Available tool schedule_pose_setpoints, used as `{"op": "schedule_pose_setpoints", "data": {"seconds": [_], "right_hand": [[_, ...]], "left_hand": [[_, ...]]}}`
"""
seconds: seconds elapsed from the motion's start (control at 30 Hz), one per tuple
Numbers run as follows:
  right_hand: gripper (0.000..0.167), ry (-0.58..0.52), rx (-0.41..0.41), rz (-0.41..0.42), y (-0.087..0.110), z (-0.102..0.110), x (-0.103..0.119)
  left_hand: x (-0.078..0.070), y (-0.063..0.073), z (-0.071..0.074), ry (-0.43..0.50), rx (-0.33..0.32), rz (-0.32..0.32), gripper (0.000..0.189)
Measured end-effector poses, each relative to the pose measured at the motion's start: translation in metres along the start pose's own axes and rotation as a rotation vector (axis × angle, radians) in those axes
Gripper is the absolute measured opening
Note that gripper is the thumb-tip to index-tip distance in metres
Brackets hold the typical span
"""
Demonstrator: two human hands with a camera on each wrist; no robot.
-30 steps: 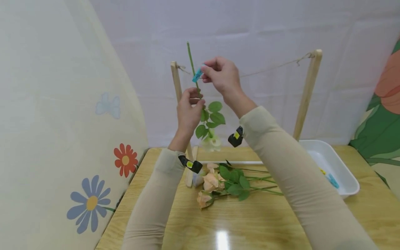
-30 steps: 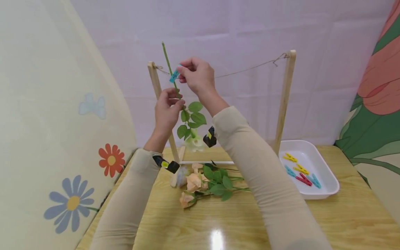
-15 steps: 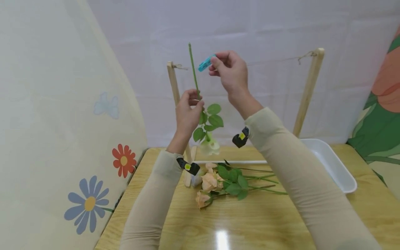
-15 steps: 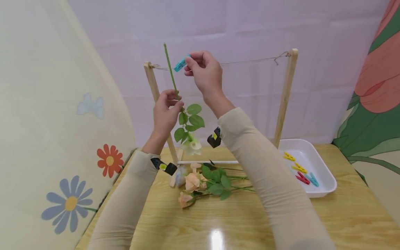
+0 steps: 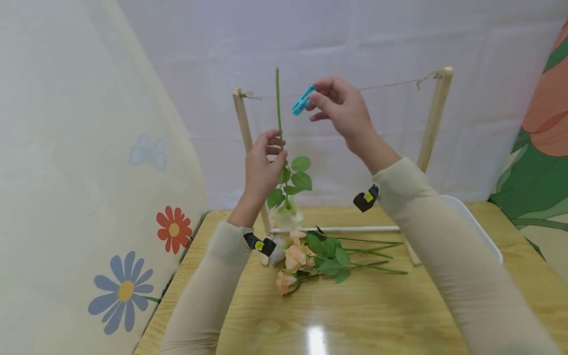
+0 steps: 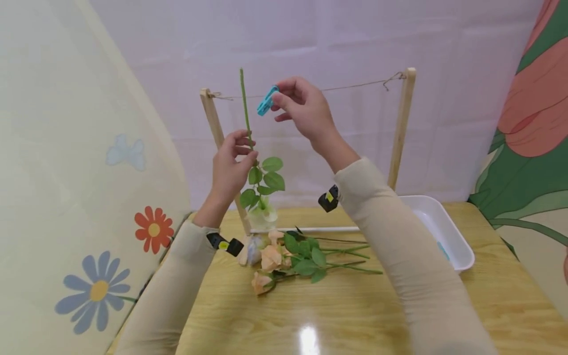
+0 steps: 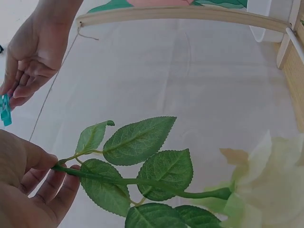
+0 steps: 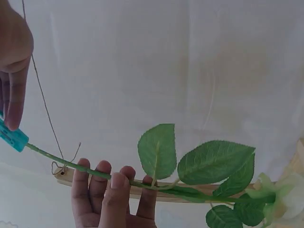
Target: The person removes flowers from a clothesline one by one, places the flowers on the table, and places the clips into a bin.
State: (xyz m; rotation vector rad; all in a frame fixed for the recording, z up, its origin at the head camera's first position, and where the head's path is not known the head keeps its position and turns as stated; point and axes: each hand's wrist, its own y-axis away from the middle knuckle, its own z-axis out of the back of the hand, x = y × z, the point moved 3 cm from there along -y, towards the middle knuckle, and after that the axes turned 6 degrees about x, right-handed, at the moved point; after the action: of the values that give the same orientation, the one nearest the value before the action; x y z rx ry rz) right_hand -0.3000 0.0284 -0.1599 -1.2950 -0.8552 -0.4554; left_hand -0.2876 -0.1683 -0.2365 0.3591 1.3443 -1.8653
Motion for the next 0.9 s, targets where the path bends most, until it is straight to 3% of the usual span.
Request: {"op": "schedule_pose_setpoints", "data": {"seconds": [0.3, 0.5, 0.9], "right_hand": [[0.018, 0.09, 0.104, 0.004, 0.019, 0.018, -0.001], [0.025, 0.097, 0.138, 0.008, 0.03, 0.026, 0.001], [0.022, 0.171, 0.206, -0.029, 0.056, 0.049, -0.003]], "left_hand": [[-0.009, 0.01, -0.003, -0.039, 0.077, -0.102, 0.047], [-0.013, 0.015, -0.006, -0.087, 0.11, -0.123, 0.049], [-0.012, 0.026, -0.016, -0.181, 0.201, -0.166, 0.051]]}}
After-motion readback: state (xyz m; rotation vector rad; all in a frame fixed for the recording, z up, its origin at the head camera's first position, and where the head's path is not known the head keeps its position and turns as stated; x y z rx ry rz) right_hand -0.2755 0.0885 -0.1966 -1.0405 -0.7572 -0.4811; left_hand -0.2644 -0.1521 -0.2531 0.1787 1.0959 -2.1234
